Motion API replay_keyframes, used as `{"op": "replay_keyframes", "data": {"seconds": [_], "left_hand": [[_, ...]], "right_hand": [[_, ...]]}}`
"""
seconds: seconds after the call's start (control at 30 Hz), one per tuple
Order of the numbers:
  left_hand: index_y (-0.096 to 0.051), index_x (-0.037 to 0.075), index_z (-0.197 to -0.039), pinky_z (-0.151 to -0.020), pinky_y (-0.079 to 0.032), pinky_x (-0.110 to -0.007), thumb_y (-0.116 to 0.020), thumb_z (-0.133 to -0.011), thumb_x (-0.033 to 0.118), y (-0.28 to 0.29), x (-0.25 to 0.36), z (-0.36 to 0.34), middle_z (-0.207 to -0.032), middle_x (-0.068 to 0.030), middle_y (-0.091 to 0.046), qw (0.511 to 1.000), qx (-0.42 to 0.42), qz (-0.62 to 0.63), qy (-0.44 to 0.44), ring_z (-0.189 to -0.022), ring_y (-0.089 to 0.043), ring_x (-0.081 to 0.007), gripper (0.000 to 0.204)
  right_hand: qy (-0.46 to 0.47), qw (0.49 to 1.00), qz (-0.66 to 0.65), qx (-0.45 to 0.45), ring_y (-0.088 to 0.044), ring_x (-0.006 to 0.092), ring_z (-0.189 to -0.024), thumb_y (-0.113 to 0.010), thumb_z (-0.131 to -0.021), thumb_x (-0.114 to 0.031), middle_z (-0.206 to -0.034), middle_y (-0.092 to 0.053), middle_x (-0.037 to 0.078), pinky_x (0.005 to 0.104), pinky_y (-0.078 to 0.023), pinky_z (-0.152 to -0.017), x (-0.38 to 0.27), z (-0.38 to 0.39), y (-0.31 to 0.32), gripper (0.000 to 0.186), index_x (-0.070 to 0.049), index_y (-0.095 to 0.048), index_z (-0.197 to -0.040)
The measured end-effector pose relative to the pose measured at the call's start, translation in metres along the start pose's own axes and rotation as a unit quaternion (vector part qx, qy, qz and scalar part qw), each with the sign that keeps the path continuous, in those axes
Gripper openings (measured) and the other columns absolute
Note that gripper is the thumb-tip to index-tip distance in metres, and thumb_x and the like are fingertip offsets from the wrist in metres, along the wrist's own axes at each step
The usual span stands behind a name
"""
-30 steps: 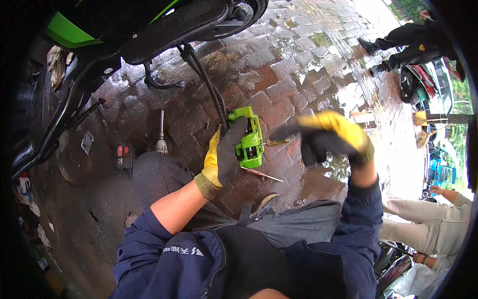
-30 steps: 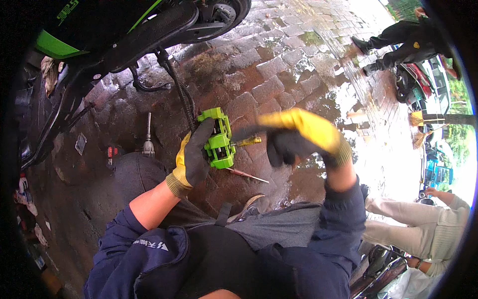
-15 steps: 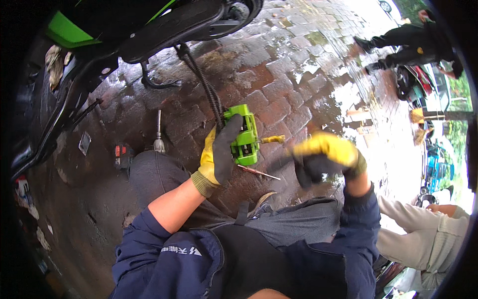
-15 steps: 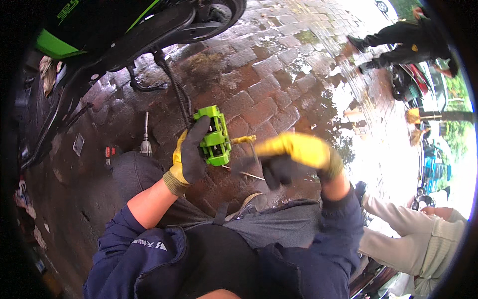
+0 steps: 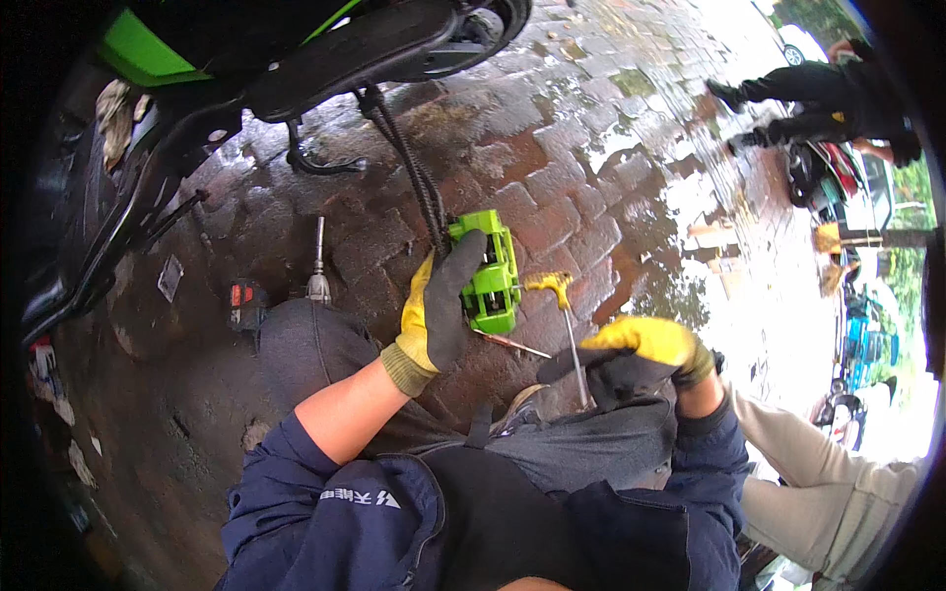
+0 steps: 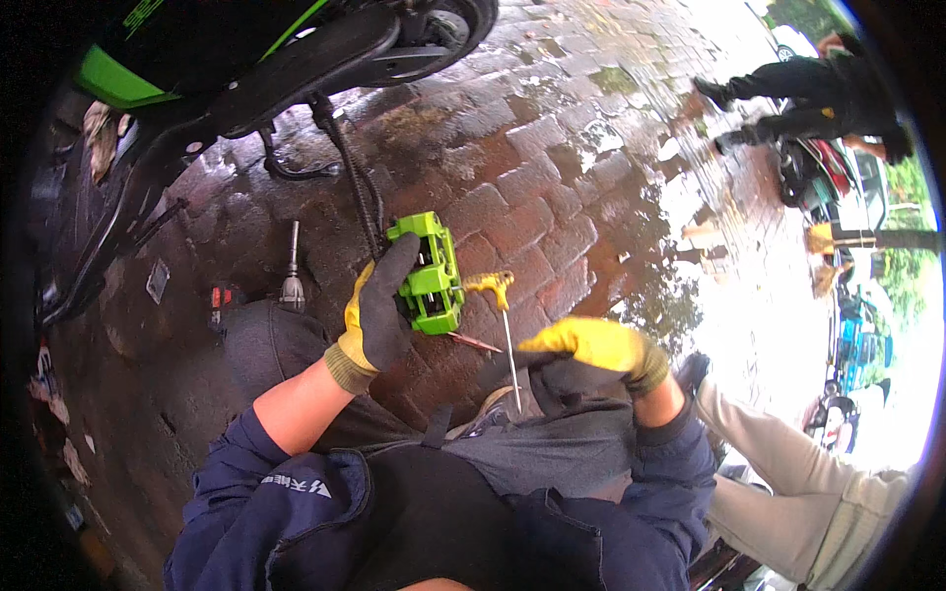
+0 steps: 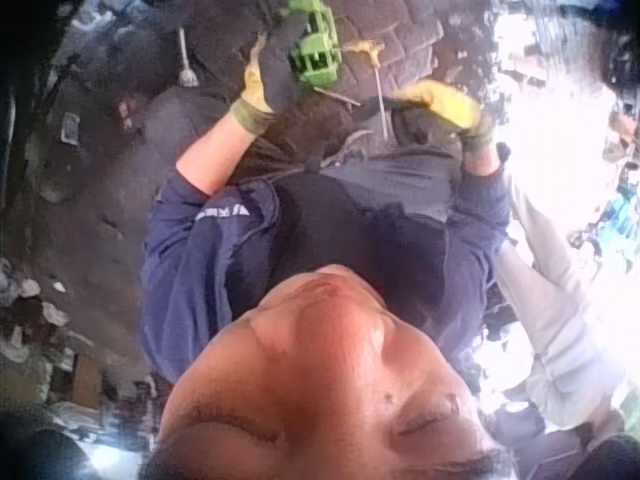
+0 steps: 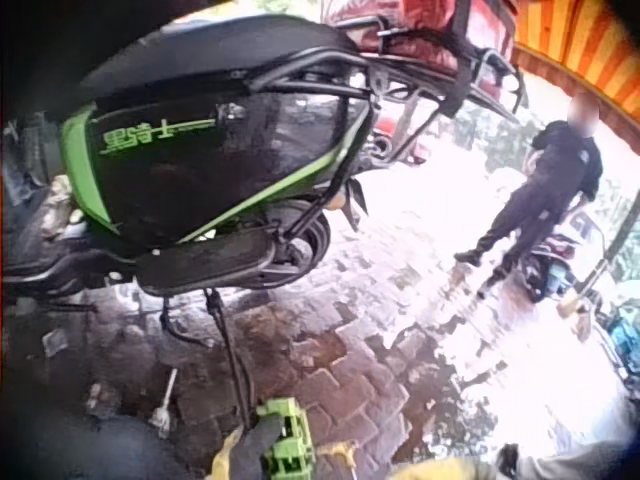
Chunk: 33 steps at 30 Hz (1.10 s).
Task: The person disassembles a green brake caliper from a scooter, cleans and adjusts its internal components with a screwdriver, and then reassembles and mounts it back onto the scooter using a power drill.
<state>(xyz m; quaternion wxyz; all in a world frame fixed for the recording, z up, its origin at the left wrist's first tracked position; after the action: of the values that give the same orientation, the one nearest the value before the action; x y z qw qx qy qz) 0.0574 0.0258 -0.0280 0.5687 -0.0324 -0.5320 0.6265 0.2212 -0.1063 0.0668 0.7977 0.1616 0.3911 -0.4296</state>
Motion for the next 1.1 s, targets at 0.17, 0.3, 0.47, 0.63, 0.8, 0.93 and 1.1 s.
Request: {"op": "replay_keyframes", "data": {"seconds": [0.17,0.3,0.47,0.63,0.8,0.93,1.1], "left_hand": [[-0.066,0.009,-0.125,-0.078,-0.06,-0.036,-0.058,-0.109,0.042,-0.005,0.004,0.003,-0.103,-0.0049,-0.072,0.999,-0.021,0.026,0.009,-0.087,-0.072,-0.0187,0.037],[-0.066,0.008,-0.127,-0.078,-0.06,-0.036,-0.057,-0.109,0.043,-0.008,0.003,0.009,-0.103,-0.0048,-0.071,1.0,-0.022,0.018,0.001,-0.087,-0.071,-0.0185,0.04],[-0.069,0.007,-0.123,-0.077,-0.061,-0.036,-0.06,-0.107,0.041,0.006,0.003,0.003,-0.1,-0.0049,-0.072,0.999,-0.02,0.022,0.014,-0.084,-0.072,-0.0186,0.039],[-0.068,0.006,-0.126,-0.08,-0.062,-0.039,-0.059,-0.108,0.041,0.001,0.002,0.003,-0.104,-0.0063,-0.073,0.998,-0.038,0.038,0.016,-0.088,-0.073,-0.0198,0.04],[-0.067,0.006,-0.128,-0.082,-0.063,-0.041,-0.06,-0.108,0.04,-0.002,0.011,0.009,-0.105,-0.0067,-0.073,0.998,-0.041,0.049,0.015,-0.092,-0.073,-0.0202,0.04],[-0.067,0.007,-0.128,-0.082,-0.062,-0.04,-0.06,-0.108,0.04,-0.006,0.012,0.012,-0.105,-0.0062,-0.073,0.996,-0.061,0.063,0.03,-0.092,-0.073,-0.0198,0.039],[-0.068,0.007,-0.127,-0.082,-0.061,-0.038,-0.064,-0.106,0.035,-0.003,0.008,0.005,-0.106,-0.0053,-0.073,0.997,-0.028,0.066,-0.013,-0.09,-0.073,-0.0184,0.035]], "right_hand": [[0.084,0.994,0.001,0.077,-0.063,0.01,-0.059,-0.063,-0.099,-0.028,-0.07,-0.071,0.008,0.0231,-0.046,-0.051,-0.099,-0.029,0.056,0.056,0.011,-0.064,-0.139],[0.142,0.987,0.043,0.066,-0.057,0.0083,-0.057,-0.068,-0.096,-0.032,-0.066,-0.064,0.0,0.0227,-0.043,-0.049,-0.061,-0.074,0.103,0.063,0.013,-0.062,-0.14],[0.057,0.975,-0.151,0.153,-0.058,0.0073,-0.068,-0.059,-0.099,-0.018,-0.077,-0.062,-0.003,0.0253,-0.048,-0.063,0.006,-0.073,0.061,0.06,-0.001,-0.052,-0.156],[0.17,0.826,0.388,0.372,-0.064,0.0297,-0.124,-0.077,-0.09,-0.009,-0.134,-0.068,0.015,0.0424,-0.051,-0.106,-0.041,-0.041,0.038,0.053,-0.015,-0.067,-0.142],[0.27,0.821,0.346,0.365,-0.062,0.0385,-0.133,-0.086,-0.082,-0.023,-0.137,-0.069,0.017,0.048,-0.047,-0.113,-0.055,-0.037,0.038,0.056,-0.01,-0.071,-0.135],[0.309,0.791,0.395,0.35,-0.069,0.0375,-0.123,-0.083,-0.082,-0.024,-0.129,-0.074,0.015,0.0464,-0.052,-0.105,-0.042,-0.039,0.035,0.05,-0.006,-0.074,-0.128],[0.172,0.895,0.136,0.388,-0.078,0.027,-0.093,-0.069,-0.096,-0.017,-0.111,-0.08,0.012,0.0358,-0.059,-0.084,-0.02,-0.045,0.031,0.029,-0.004,-0.077,-0.12]]}}
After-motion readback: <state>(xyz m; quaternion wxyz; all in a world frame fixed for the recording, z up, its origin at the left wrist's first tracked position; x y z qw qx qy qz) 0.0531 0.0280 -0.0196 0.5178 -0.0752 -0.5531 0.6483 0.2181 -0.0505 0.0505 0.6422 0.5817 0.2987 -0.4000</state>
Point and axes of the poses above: each hand's wrist, its own z-axis away from the middle knuckle, its own y-axis out of the back of the hand, x = y × z, the point moved 7 cm from there along -z, towards the middle knuckle
